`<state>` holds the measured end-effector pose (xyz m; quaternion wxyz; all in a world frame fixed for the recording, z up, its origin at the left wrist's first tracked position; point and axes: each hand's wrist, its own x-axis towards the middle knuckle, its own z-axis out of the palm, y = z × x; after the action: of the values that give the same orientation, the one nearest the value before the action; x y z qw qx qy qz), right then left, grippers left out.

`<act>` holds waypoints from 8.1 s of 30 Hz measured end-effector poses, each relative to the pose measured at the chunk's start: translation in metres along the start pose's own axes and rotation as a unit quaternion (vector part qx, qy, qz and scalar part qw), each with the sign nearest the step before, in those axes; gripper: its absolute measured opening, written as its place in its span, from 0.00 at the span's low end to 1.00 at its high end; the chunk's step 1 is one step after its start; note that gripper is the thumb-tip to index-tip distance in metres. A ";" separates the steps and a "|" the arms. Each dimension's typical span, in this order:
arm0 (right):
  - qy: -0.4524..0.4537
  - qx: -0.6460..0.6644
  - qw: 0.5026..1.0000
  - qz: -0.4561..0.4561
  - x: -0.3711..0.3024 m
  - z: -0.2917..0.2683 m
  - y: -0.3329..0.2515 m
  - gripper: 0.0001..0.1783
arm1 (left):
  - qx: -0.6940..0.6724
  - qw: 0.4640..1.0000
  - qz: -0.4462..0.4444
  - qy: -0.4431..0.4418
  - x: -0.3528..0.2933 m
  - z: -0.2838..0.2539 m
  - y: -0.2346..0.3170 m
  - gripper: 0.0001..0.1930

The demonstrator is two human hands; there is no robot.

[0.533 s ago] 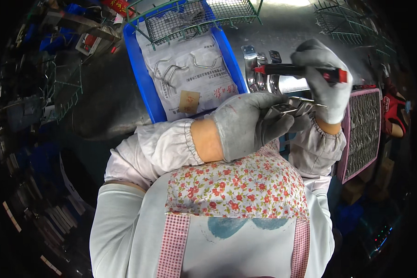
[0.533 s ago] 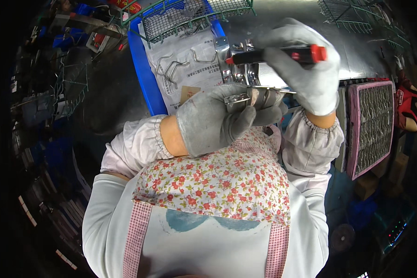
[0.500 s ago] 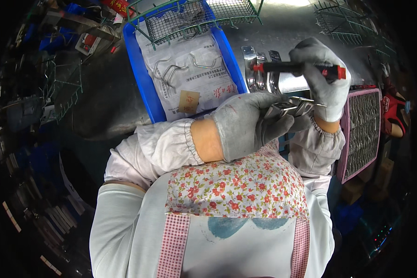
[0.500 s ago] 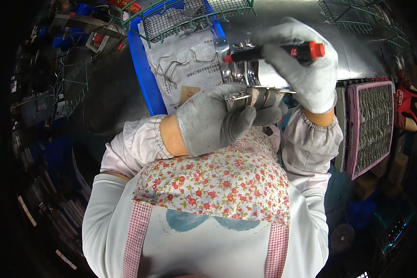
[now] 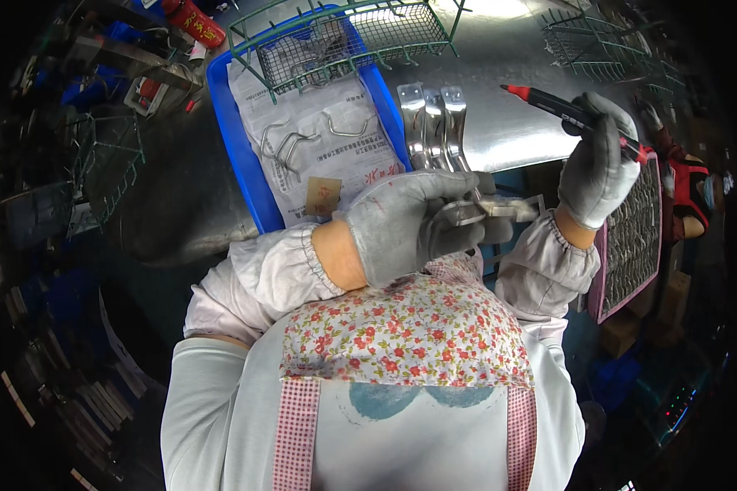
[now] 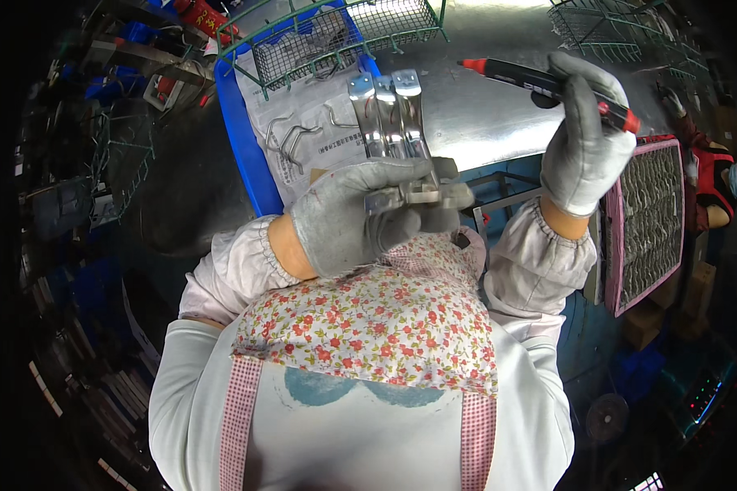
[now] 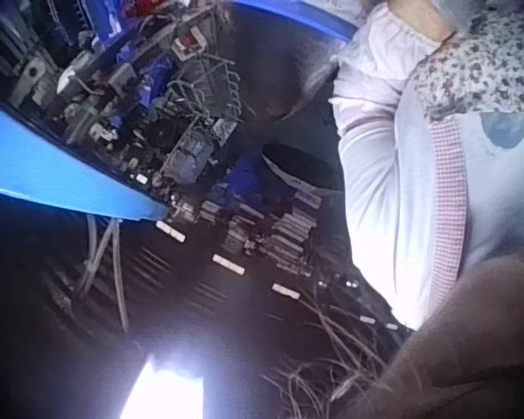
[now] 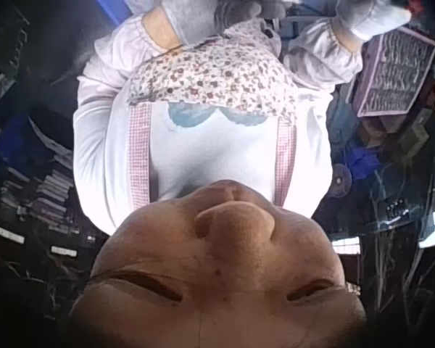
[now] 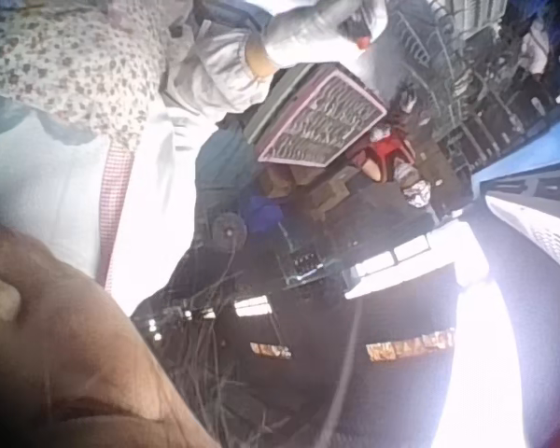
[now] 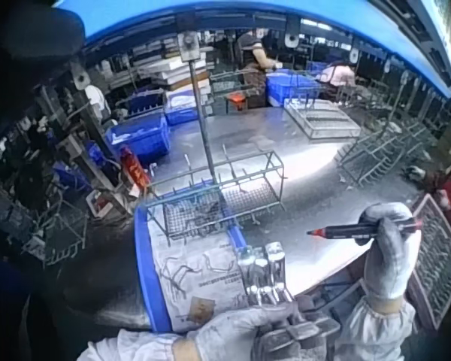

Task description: The person holds metal parts, marks them using a marker pen, places them into a blue container, and carries the container away.

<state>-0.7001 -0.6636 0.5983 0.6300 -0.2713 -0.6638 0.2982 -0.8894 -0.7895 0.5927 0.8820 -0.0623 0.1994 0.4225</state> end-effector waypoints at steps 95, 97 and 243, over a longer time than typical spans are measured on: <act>-0.151 0.038 0.965 0.212 -0.034 0.069 -0.146 0.05 | 0.604 0.710 0.356 0.064 -0.075 -0.005 0.034 0.23; -0.151 0.028 0.966 0.210 -0.035 0.076 -0.149 0.04 | 0.523 0.743 0.407 0.090 -0.074 -0.007 0.030 0.16; -0.054 -0.047 0.956 0.285 -0.078 0.040 -0.123 0.13 | 0.270 0.933 0.231 -0.063 -0.103 0.000 0.007 0.52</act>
<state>-0.7332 -0.8064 0.6354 0.4687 -0.4625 -0.6048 0.4480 -0.9525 -0.8595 0.6344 0.7543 0.2526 0.2589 0.5479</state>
